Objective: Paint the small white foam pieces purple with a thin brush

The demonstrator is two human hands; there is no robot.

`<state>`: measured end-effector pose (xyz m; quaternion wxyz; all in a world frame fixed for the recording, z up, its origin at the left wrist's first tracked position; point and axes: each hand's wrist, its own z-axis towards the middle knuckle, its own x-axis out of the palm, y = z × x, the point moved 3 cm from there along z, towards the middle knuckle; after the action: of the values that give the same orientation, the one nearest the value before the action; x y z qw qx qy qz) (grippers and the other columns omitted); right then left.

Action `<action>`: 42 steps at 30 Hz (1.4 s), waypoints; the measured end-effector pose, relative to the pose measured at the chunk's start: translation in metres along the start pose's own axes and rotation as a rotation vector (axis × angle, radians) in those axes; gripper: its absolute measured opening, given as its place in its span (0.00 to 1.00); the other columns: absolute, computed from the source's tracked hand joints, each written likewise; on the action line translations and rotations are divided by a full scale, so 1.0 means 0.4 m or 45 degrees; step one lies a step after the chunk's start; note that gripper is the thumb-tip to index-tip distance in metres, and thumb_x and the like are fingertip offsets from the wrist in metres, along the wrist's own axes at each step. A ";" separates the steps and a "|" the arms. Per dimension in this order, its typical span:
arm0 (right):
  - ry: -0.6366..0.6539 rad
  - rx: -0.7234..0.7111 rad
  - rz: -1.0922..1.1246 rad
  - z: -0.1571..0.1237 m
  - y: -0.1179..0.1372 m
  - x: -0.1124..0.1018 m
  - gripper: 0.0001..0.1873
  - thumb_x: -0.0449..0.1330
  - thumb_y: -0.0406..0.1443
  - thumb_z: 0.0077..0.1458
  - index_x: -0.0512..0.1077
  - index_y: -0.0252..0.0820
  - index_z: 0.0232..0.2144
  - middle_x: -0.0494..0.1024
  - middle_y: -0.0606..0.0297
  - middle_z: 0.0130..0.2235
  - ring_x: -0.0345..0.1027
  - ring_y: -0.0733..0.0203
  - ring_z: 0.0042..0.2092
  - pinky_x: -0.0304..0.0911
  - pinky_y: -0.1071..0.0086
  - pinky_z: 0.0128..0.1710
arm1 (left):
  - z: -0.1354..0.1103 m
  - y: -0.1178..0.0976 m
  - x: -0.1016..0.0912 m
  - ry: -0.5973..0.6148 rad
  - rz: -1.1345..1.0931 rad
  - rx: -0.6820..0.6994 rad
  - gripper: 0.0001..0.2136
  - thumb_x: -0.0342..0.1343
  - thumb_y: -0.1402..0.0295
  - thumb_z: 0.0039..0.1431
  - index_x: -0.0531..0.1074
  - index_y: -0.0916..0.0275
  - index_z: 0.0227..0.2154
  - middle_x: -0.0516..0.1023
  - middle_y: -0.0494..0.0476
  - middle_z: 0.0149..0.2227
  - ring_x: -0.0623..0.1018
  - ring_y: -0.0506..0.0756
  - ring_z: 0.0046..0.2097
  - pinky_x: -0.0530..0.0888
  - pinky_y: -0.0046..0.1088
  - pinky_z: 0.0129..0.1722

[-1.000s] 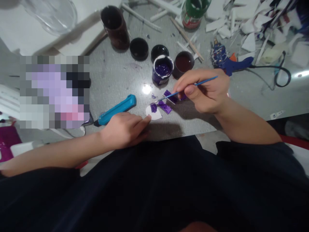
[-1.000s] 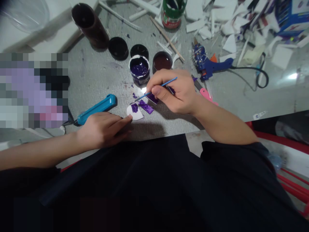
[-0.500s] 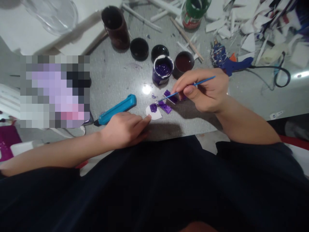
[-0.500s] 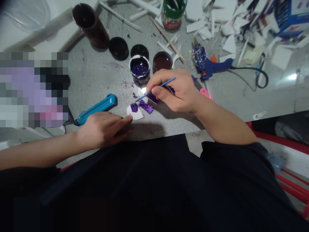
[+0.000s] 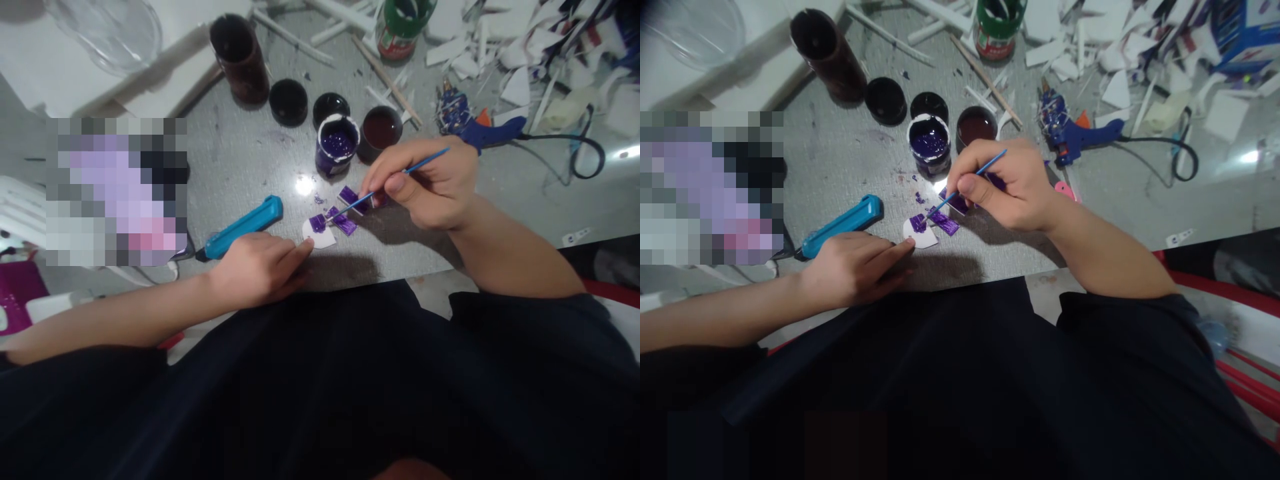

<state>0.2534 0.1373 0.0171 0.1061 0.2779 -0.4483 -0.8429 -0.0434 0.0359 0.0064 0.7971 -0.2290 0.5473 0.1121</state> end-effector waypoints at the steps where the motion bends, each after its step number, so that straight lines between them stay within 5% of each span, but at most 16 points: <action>1: 0.028 0.017 -0.004 0.001 0.000 -0.001 0.14 0.65 0.49 0.81 0.88 0.53 0.47 0.86 0.69 0.32 0.79 0.63 0.30 0.70 0.67 0.28 | 0.000 0.000 0.000 0.001 -0.005 -0.002 0.14 0.59 0.64 0.84 0.78 0.68 0.62 0.83 0.52 0.33 0.82 0.56 0.30 0.74 0.34 0.30; 10: -0.072 0.050 0.010 -0.001 -0.009 0.009 0.15 0.67 0.51 0.80 0.89 0.52 0.47 0.87 0.66 0.35 0.79 0.63 0.29 0.69 0.66 0.28 | -0.002 0.000 0.002 0.051 0.020 -0.010 0.14 0.59 0.63 0.84 0.77 0.65 0.62 0.83 0.50 0.32 0.83 0.55 0.30 0.74 0.34 0.30; 17: 0.086 0.053 -0.073 -0.001 -0.004 0.010 0.15 0.64 0.49 0.82 0.87 0.50 0.46 0.87 0.67 0.33 0.81 0.63 0.32 0.72 0.67 0.30 | 0.003 -0.001 -0.001 0.056 0.025 -0.019 0.13 0.56 0.62 0.86 0.77 0.65 0.62 0.83 0.51 0.33 0.83 0.56 0.30 0.73 0.35 0.31; 23: -0.068 0.128 -0.023 -0.001 -0.011 0.018 0.20 0.65 0.56 0.80 0.88 0.52 0.44 0.87 0.66 0.33 0.78 0.61 0.29 0.71 0.64 0.28 | -0.002 0.001 0.003 0.071 0.029 -0.008 0.14 0.57 0.63 0.85 0.76 0.64 0.63 0.83 0.51 0.32 0.83 0.56 0.31 0.74 0.34 0.31; 31: 0.094 -0.051 -0.111 0.002 0.002 0.015 0.11 0.65 0.43 0.81 0.85 0.47 0.46 0.87 0.68 0.35 0.81 0.66 0.33 0.72 0.70 0.32 | -0.002 -0.001 0.002 0.078 0.006 -0.013 0.14 0.57 0.63 0.85 0.78 0.65 0.63 0.83 0.52 0.33 0.83 0.56 0.31 0.74 0.35 0.32; 36: -0.063 -0.057 -0.059 0.000 -0.007 0.020 0.13 0.65 0.46 0.81 0.87 0.49 0.47 0.89 0.66 0.38 0.81 0.64 0.33 0.73 0.68 0.32 | -0.004 -0.002 0.003 0.151 0.081 -0.030 0.15 0.53 0.61 0.88 0.79 0.65 0.62 0.84 0.52 0.33 0.83 0.56 0.31 0.74 0.35 0.33; 42: 0.096 -0.029 -0.029 0.004 0.009 0.007 0.11 0.65 0.44 0.81 0.85 0.49 0.46 0.86 0.68 0.33 0.80 0.64 0.32 0.70 0.69 0.31 | 0.004 -0.005 -0.004 0.087 0.069 0.004 0.14 0.54 0.63 0.87 0.79 0.67 0.61 0.84 0.52 0.33 0.84 0.56 0.31 0.74 0.36 0.32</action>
<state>0.2501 0.1353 0.0197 0.1164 0.3136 -0.4312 -0.8380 -0.0417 0.0350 0.0089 0.7750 -0.2164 0.5805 0.1247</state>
